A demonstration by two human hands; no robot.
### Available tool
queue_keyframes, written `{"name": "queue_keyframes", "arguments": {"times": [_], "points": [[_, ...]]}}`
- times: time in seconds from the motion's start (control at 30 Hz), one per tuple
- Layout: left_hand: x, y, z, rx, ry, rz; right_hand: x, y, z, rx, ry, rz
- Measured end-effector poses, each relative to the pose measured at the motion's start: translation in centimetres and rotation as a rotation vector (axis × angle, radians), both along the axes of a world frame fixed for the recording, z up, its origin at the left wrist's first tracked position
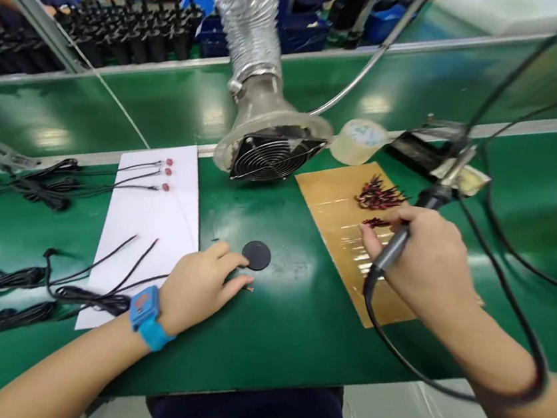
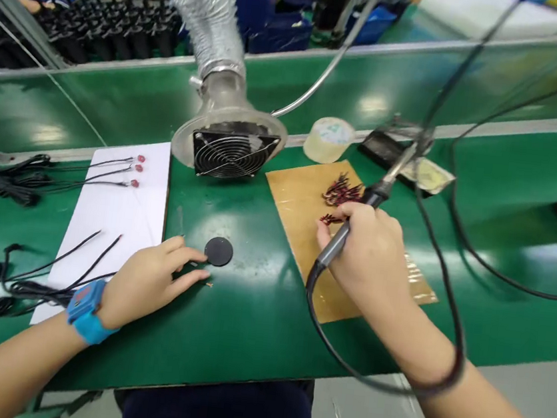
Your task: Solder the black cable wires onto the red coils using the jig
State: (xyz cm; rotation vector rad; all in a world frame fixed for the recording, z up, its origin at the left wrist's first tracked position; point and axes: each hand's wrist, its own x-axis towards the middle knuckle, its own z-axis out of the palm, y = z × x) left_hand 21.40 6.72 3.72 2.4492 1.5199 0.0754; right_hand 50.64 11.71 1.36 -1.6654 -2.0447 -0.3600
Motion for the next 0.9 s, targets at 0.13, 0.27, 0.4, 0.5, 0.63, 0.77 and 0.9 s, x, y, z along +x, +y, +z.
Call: {"name": "queue_keyframes", "arguments": {"times": [0.13,0.27,0.4,0.5,0.63,0.77,0.9], "points": [[0.7,0.9,-0.9,-0.044,-0.023,0.113,-6.3,-2.3,0.7,-0.060,0.228,0.301],[0.5,1.0,-1.5,-0.061,0.000,0.105,-10.4,-3.0,-1.4,-0.167,0.256,0.526],[0.4,1.0,-1.6,-0.065,0.007,0.068,-10.5,-3.2,-2.9,-0.131,0.236,0.558],[0.3,1.1,-1.6,-0.066,0.006,0.060,-9.8,-3.4,-2.9,-0.115,0.321,0.574],[0.1,1.0,-1.5,-0.069,-0.058,0.075,-9.3,-3.4,-2.7,-0.124,0.396,0.569],[0.3,1.0,-1.3,-0.112,-0.175,0.147,-9.3,-3.2,-2.6,-0.144,0.439,0.552],[1.0,1.4,-0.7,-0.171,-0.297,0.245,-9.4,-3.1,-2.4,-0.164,0.516,0.582]]}}
